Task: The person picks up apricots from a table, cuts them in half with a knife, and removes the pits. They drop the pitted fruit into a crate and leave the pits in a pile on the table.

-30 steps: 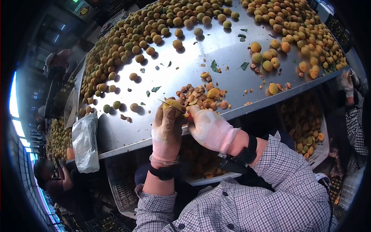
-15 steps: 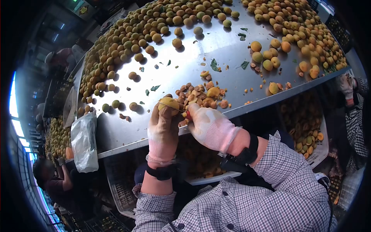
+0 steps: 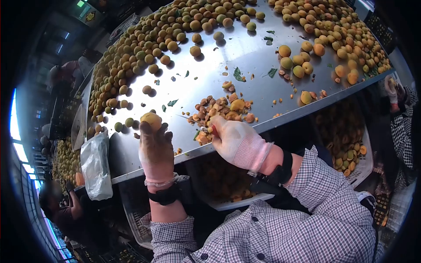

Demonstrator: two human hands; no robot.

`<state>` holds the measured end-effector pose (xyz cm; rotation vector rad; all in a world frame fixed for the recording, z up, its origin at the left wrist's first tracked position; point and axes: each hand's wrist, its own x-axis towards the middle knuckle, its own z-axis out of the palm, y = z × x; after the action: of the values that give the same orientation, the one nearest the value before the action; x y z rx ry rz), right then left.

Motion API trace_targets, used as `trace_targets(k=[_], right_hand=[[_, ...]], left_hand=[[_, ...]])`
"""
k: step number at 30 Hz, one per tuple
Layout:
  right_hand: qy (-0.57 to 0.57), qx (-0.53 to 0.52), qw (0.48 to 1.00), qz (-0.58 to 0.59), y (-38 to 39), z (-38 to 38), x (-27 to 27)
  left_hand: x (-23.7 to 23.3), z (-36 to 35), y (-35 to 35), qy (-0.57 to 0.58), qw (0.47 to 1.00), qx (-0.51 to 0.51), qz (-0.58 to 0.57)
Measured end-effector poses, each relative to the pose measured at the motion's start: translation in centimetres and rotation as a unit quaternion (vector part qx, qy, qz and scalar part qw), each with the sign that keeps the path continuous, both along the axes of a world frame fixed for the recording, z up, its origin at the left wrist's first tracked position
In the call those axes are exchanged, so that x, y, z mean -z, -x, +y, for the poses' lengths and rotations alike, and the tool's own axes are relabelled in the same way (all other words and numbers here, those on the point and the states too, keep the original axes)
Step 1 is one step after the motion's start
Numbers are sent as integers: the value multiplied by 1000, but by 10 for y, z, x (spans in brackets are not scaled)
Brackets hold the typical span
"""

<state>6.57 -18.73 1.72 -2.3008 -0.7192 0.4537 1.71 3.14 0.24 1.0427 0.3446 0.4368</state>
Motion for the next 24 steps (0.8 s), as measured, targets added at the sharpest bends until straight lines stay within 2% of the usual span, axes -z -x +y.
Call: trace_targets(k=[1,2,3,4,5,6,7,8,10,12,14,15,20,22,24], right_hand=[[-144,34,989,18,-3,2,7],[-284,69,956,37,-5,1,14],[-381,88,915,94,-6,8,17],[-412,103,903,62,-7,11,16],[-405,118,906,44,-8,13,13],[-398,133,907,25,-9,15,10],[-397,135,907,23,-10,17,12],[-407,141,903,-2,-10,21,15],[-416,144,898,-28,-9,25,20],[-380,178,903,-92,-5,29,23],[-394,167,895,-127,-8,34,27],[-384,172,897,-133,-7,34,28],[-372,177,896,-165,1,38,27],[-369,169,898,-170,5,37,24],[-369,166,898,-174,7,35,24]], left_hand=[[2,-10,2,-88,995,31,22],[2,-25,4,-175,981,63,46],[-2,-41,1,-191,977,83,46],[-16,-60,3,-536,839,55,71],[-15,-66,3,-402,909,82,78],[-14,-70,4,-258,957,107,84],[-11,-71,6,-232,958,135,97],[-10,-79,7,-198,968,141,63],[7,-81,1,-249,962,106,34],[14,-81,0,-230,968,78,57],[11,-82,2,-292,953,47,73],[14,-83,2,-254,965,42,56],[22,-86,-1,-241,970,24,31],[19,-89,-2,-117,991,29,54],[20,-84,2,-98,990,47,86]])
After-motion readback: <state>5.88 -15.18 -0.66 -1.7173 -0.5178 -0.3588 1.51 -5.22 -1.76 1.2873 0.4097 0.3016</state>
